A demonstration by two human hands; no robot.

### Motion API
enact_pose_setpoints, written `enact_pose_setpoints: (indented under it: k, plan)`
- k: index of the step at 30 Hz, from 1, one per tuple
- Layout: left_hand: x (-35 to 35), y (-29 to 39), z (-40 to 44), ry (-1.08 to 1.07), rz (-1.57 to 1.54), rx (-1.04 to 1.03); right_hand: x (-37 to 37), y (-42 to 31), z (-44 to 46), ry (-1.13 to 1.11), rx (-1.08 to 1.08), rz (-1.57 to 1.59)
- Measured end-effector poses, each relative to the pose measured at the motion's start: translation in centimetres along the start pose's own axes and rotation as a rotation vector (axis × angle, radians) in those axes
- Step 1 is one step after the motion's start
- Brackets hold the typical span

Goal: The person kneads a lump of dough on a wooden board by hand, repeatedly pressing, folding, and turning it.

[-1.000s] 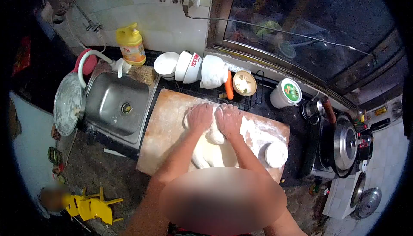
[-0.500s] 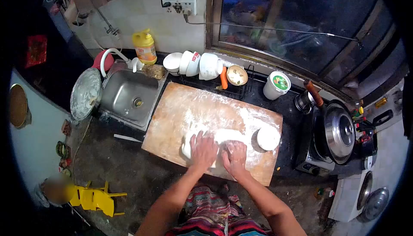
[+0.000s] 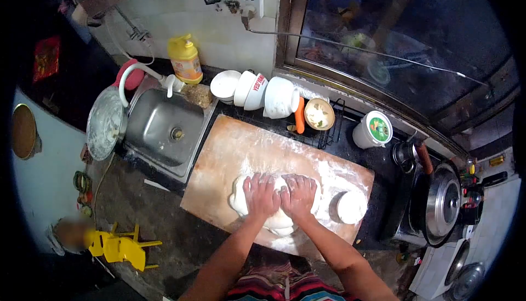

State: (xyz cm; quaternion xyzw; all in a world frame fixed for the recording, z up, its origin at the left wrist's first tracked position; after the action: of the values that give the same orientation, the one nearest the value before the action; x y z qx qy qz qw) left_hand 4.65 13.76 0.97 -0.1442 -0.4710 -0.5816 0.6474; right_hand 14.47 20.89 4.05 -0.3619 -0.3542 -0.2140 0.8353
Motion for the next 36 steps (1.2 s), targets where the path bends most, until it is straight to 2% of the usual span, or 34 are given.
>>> enact_pose_setpoints:
  k: [3, 6, 7, 12, 15, 16, 17, 18, 19, 20, 23, 24, 26, 30, 31, 34, 35, 36]
  plan:
    - [-2.4, -1.6, 3.7, 0.039, -0.078, 0.002, -1.6, 0.7, 3.8, 0.094, -0.020, 0.019]
    - [-4.5, -2.7, 7.3, 0.071, -0.100, -0.007, -4.9, 3.6, 5.6, 0.088, -0.122, 0.016]
    - [-5.5, -3.1, 8.2, 0.059, -0.112, 0.014, -5.0, 3.5, 6.6, 0.187, -0.063, -0.075]
    - [-8.2, -4.4, 12.4, 0.061, -0.173, 0.089, -7.6, 4.9, 10.0, 0.121, -0.071, -0.220]
    - [-8.5, -4.4, 12.7, -0.008, -0.154, 0.100, -8.8, 5.0, 10.2, -0.008, -0.025, -0.220]
    - [-8.6, -3.9, 12.3, -0.089, -0.132, 0.025, -8.9, 4.9, 9.9, -0.062, -0.005, -0.196]
    - [-8.4, -3.5, 11.5, -0.171, -0.109, -0.049, -8.5, 4.8, 9.0, -0.120, 0.014, -0.172]
    - [-7.9, -3.1, 11.1, -0.249, -0.081, -0.126, -6.2, 3.7, 8.1, -0.082, 0.007, -0.103]
    - [-7.5, -3.6, 11.4, -0.339, -0.171, 0.013, -3.1, 1.9, 7.1, -0.042, 0.004, -0.031]
    - [-5.7, -2.9, 11.3, -0.343, -0.175, 0.063, -0.2, 0.1, 5.9, -0.004, 0.006, 0.044]
    - [0.6, 1.0, 9.9, -0.307, -0.193, 0.206, 4.3, -4.3, -1.3, -0.093, 0.127, 0.019]
    - [-1.1, 1.5, 7.4, -0.453, -0.182, 0.212, 5.3, -5.1, -3.7, -0.109, 0.167, -0.007]
    - [1.8, 3.9, 2.9, -0.253, -0.158, 0.026, 6.9, -5.4, -7.5, -0.185, 0.194, 0.052]
    - [6.1, 5.2, -3.1, -0.040, -0.035, -0.035, 11.2, -5.9, -7.4, -0.419, 0.166, 0.073]
    - [6.9, 5.5, -4.1, 0.016, -0.018, -0.034, 10.7, -4.4, -7.8, -0.387, 0.201, -0.006]
    - [7.1, 5.2, -7.7, 0.075, 0.001, -0.026, 8.9, -1.7, -7.8, -0.559, 0.173, -0.108]
    - [7.2, 5.2, -8.4, 0.098, -0.004, -0.035, 6.8, -0.6, -8.6, -0.743, 0.128, -0.125]
    - [7.1, 5.0, -8.8, 0.122, -0.010, -0.042, 5.7, -0.1, -8.5, -0.741, 0.116, -0.112]
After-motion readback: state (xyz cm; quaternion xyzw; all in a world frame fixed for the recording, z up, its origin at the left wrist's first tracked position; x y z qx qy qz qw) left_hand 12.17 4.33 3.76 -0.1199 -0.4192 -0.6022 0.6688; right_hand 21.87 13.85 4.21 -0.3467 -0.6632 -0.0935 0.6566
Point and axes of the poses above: each hand's wrist, its own z-axis towards the middle knuckle, its own x-axis out of the back of the hand, y = z × x, the point moved 8 cm from there along z, towards the middle knuckle, and after that the axes turned 14 degrees about y, right-handed, at the moved point
